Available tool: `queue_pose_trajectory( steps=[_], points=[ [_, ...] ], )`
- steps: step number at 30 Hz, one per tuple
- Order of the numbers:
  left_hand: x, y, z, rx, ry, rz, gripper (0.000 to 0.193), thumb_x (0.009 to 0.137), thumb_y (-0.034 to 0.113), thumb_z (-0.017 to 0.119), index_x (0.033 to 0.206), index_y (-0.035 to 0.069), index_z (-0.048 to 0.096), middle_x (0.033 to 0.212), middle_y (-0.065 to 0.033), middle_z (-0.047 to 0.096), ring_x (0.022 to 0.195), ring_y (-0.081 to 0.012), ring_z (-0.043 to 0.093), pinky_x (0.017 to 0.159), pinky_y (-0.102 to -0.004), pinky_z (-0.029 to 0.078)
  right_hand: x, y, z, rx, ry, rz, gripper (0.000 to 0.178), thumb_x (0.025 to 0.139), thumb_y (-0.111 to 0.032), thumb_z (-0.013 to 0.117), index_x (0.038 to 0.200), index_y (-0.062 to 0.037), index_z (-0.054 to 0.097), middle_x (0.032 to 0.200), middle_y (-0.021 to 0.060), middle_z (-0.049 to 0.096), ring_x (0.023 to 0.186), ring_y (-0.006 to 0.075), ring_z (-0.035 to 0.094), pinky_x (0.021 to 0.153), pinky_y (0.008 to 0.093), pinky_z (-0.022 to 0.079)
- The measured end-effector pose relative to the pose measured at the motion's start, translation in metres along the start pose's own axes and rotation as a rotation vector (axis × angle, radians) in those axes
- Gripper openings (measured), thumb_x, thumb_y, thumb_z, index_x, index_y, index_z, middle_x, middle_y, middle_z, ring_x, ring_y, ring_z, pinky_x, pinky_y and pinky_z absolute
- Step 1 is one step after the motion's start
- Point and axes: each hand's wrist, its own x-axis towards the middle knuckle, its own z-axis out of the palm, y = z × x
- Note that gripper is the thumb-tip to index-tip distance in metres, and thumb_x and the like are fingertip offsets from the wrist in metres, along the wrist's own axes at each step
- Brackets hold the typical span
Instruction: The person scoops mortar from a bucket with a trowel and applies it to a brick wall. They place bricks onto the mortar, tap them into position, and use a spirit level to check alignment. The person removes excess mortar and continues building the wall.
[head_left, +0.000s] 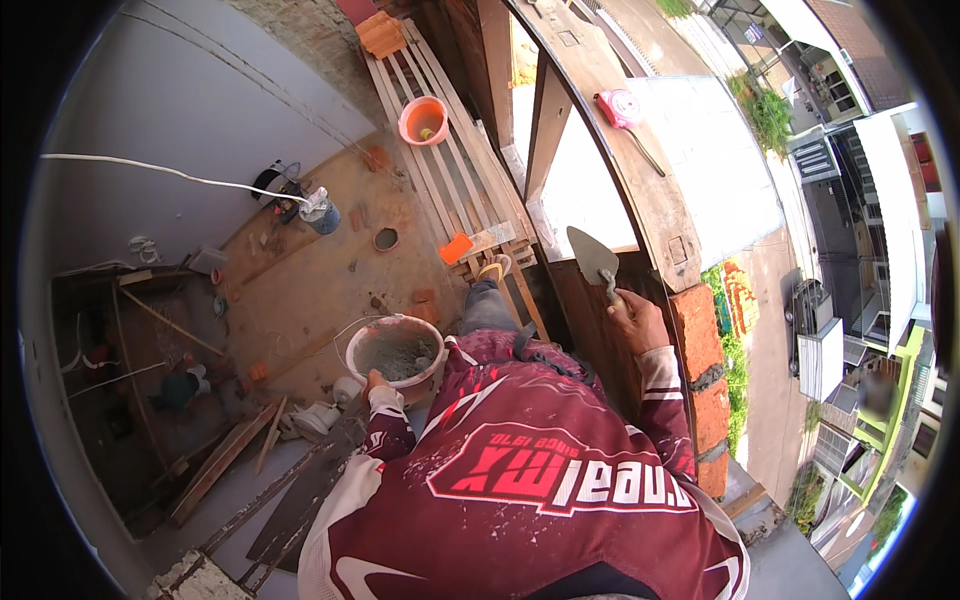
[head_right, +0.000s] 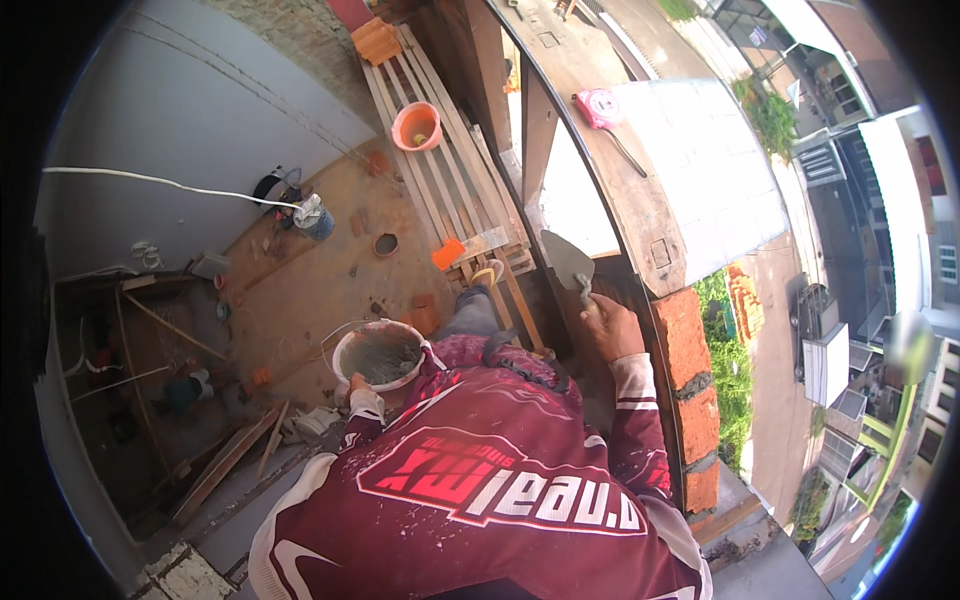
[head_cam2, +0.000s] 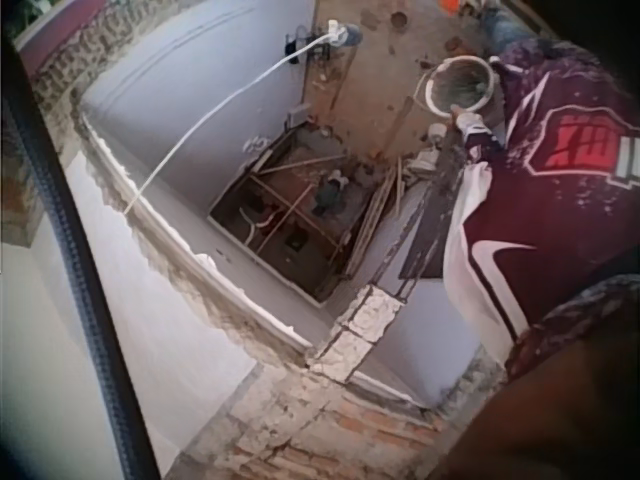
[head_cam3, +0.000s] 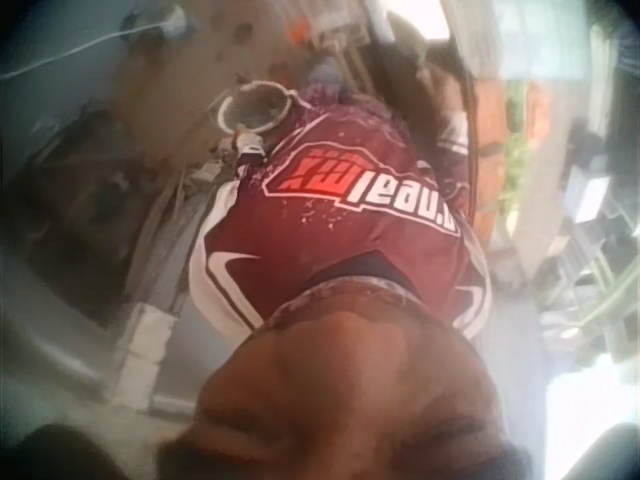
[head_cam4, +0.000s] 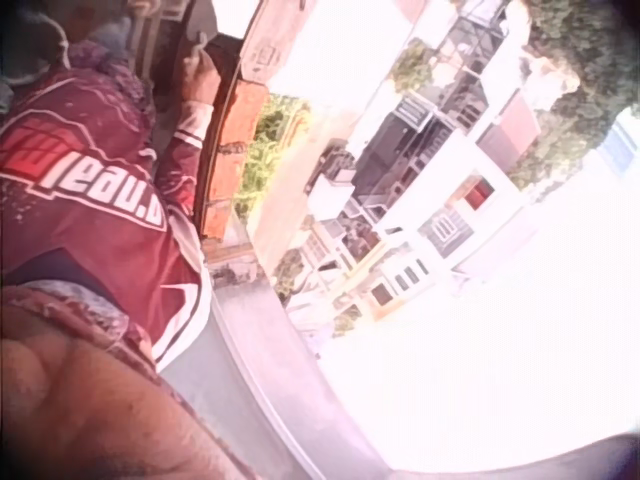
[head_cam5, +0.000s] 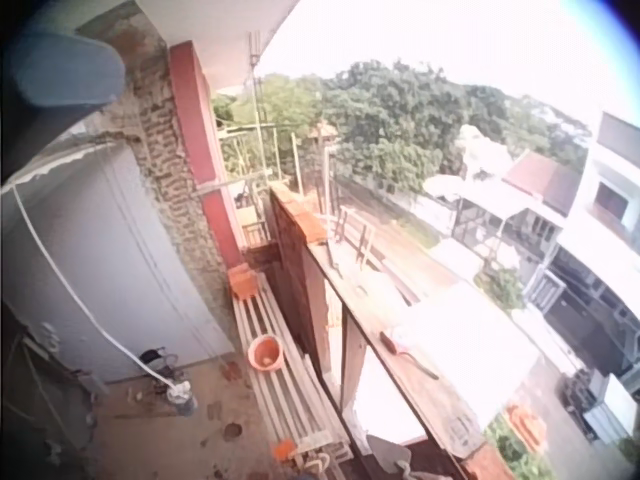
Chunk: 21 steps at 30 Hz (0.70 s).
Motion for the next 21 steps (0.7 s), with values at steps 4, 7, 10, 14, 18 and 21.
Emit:
queue_pose_trajectory(
  steps=[4,7,10,14,18,21],
  points=[
    [0.038,0.02,0.043,0.028,-0.032,-0.055,0.047,0.069,0.024,0.063,0.102,-0.01,0.064,0.099,-0.0222,0.069,0.081,-0.0335,0.069,0.068,-0.0449,0.057,0.067,-0.037,0.02,-0.106,0.024,-0.1,0.04,0.085,-0.022,0.068,0.117,0.0001,0.064,0.09,0.0238,0.069,0.081,0.0327,0.071,0.072,0.0386,0.054],
    [0.06,0.041,0.078,-0.191,-0.149,-0.107,0.054,0.074,0.025,0.061,0.115,-0.01,0.058,0.108,-0.0256,0.065,0.085,-0.0361,0.069,0.071,-0.0477,0.057,0.117,-0.08,0.025,-0.18,-0.061,-0.075,0.037,0.085,-0.024,0.067,0.115,-0.0022,0.064,0.097,0.0247,0.068,0.092,0.0434,0.065,0.081,0.0475,0.052],
    [0.036,0.095,0.099,-0.409,-0.288,-0.192,0.06,0.077,0.024,0.059,0.122,-0.014,0.047,0.112,-0.0296,0.06,0.088,-0.0414,0.067,0.071,-0.0533,0.058,0.166,-0.103,0.034,-0.229,-0.061,-0.15,0.037,0.086,-0.026,0.066,0.115,-0.003,0.064,0.096,0.0257,0.067,0.091,0.0444,0.064,0.08,0.0493,0.051],
    [0.082,0.13,0.128,-0.54,-0.284,-0.28,0.062,0.077,0.023,0.059,0.121,-0.018,0.041,0.108,-0.0317,0.059,0.087,-0.0463,0.066,0.067,-0.058,0.06,0.213,-0.142,0.037,-0.217,-0.064,-0.142,0.037,0.086,-0.027,0.065,0.115,-0.0046,0.064,0.095,0.0257,0.067,0.092,0.0441,0.064,0.08,0.0488,0.051],
    [0.153,0.152,0.152,-0.394,-0.341,-0.196,0.059,0.074,0.023,0.065,0.113,-0.017,0.047,0.095,-0.028,0.063,0.083,-0.0395,0.068,0.06,-0.051,0.062,0.245,-0.157,0.038,-0.174,-0.092,-0.115,0.035,0.087,-0.026,0.064,0.115,-0.0047,0.064,0.095,0.0254,0.067,0.091,0.0433,0.065,0.08,0.0477,0.052],
    [0.129,0.186,0.171,-0.373,-0.26,-0.177,0.046,0.069,0.021,0.07,0.104,-0.008,0.063,0.096,-0.0225,0.066,0.078,-0.0331,0.069,0.059,-0.0471,0.061,0.262,-0.157,0.048,-0.203,-0.102,-0.104,0.037,0.086,-0.027,0.065,0.114,-0.0024,0.064,0.096,0.0262,0.067,0.092,0.043,0.065,0.081,0.0467,0.052]
  ],
)
